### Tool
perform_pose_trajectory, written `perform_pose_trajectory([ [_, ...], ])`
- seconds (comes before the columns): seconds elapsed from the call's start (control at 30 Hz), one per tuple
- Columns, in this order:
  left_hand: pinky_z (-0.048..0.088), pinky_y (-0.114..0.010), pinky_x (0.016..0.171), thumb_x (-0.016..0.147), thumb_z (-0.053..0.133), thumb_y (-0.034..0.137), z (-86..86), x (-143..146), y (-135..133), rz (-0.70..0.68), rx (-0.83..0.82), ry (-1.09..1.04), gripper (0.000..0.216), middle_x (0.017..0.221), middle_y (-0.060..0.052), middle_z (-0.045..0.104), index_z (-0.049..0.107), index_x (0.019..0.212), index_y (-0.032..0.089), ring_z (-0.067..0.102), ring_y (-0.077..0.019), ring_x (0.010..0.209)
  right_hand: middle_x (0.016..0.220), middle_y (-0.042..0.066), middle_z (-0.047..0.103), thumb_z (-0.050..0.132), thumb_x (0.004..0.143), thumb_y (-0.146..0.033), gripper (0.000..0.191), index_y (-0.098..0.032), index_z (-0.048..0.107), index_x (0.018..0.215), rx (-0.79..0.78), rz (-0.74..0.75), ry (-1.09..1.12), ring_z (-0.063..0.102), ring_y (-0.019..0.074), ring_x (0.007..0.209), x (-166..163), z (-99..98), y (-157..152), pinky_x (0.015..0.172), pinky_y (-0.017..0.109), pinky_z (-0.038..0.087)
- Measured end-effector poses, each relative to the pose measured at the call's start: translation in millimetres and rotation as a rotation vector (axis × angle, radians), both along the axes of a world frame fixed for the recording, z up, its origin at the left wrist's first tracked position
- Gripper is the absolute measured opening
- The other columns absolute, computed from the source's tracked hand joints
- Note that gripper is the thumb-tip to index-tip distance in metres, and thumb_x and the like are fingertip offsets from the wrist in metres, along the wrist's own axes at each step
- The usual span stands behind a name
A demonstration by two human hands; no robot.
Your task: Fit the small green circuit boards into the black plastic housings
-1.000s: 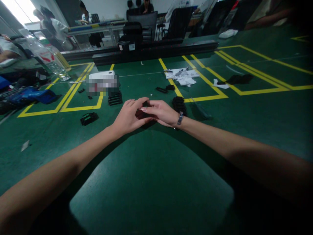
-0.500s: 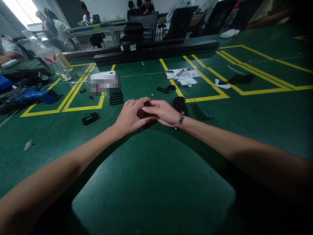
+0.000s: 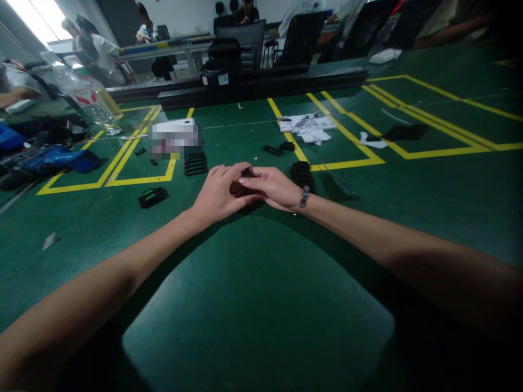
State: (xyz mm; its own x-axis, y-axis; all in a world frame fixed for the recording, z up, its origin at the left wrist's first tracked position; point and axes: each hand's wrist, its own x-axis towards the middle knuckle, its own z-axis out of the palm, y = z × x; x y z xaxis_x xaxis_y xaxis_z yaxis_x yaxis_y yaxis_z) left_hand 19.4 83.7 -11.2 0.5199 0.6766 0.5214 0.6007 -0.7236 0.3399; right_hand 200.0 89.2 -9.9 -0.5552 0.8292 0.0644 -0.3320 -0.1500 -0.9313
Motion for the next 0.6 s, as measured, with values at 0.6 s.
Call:
perform_pose_trajectory([
  [0.6,0.041,-0.044,0.105,0.086,0.072,0.050,-1.0,-0.7,0.4,-0.014,0.050,0.032,0.059,0.128,-0.010,0.065,0.051,0.133,0.020,0.059,-0.0279,0.116,0.089,0.004,0.076,0.083,0.076,-0.026,0.021,-0.014,0.072,0.089,0.055,0.010,0.008,0.071,0.0167,0.085,-0.6,-2.9,0.5,0.092,0.035,0.054],
])
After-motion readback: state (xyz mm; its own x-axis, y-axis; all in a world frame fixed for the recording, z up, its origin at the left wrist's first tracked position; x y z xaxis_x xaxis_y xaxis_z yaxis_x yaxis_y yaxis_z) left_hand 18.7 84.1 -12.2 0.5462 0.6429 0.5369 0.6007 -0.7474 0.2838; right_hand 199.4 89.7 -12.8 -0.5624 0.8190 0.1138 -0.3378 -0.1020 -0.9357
